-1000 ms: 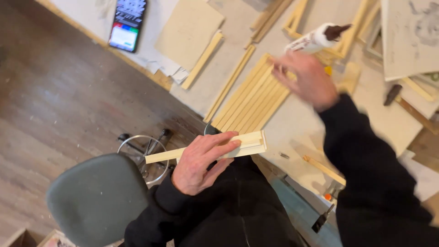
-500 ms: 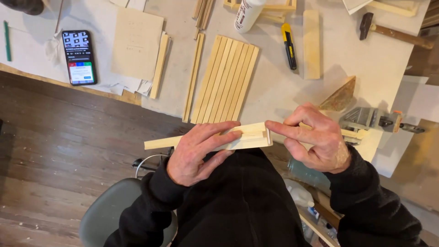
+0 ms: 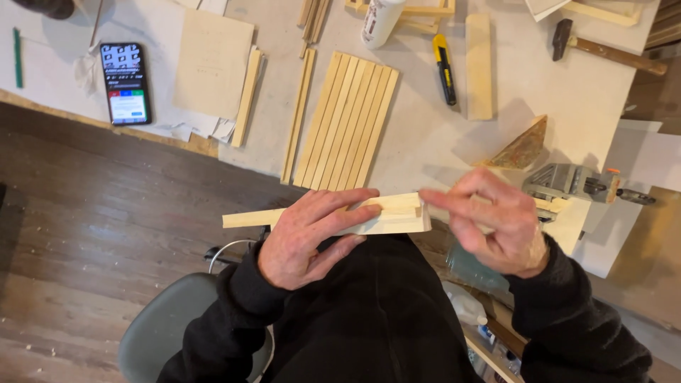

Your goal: Assembling and gluing wooden frame components using a clamp and hammer.

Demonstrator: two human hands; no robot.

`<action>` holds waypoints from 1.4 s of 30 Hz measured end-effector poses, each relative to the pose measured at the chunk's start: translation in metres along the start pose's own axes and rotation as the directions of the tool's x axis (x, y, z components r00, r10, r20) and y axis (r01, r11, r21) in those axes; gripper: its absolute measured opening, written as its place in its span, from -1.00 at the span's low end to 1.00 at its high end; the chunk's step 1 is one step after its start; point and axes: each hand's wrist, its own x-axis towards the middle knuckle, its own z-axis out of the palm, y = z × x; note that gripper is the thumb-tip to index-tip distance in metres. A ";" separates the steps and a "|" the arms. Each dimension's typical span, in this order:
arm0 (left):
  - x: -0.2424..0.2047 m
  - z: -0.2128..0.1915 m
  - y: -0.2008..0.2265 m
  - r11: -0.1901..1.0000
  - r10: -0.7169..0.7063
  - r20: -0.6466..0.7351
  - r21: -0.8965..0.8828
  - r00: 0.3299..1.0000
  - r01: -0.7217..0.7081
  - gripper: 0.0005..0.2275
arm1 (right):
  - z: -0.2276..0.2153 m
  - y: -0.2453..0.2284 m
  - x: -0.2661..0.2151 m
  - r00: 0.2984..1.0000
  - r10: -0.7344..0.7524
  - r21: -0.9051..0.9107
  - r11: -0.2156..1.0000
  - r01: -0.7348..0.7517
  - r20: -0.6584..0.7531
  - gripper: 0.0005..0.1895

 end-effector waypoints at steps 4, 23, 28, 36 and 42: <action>-0.002 0.001 0.002 1.000 -0.006 -0.002 -0.015 1.000 0.005 -0.56 | -0.019 -0.038 0.027 0.993 0.110 -0.001 0.994 -0.110 0.032 -0.61; 0.003 0.009 0.007 0.996 0.008 -0.070 0.092 0.997 -0.002 -0.53 | -0.018 -0.052 -0.002 0.995 0.072 0.163 0.985 -0.059 -0.076 -0.53; 0.007 0.015 0.013 0.980 0.022 -0.087 0.198 0.996 -0.004 -0.53 | 0.005 -0.063 0.003 0.946 0.215 -0.043 0.972 -0.232 -0.244 -0.54; 0.006 0.022 0.013 0.977 0.014 -0.100 0.213 0.995 0.008 -0.52 | 0.016 -0.069 0.000 0.961 0.171 -0.195 0.957 -0.214 -0.219 -0.53; 0.012 0.029 0.010 0.982 0.023 -0.074 0.187 0.997 -0.009 -0.49 | 0.003 -0.087 -0.005 0.911 0.335 -0.093 0.926 -0.365 -0.240 -0.52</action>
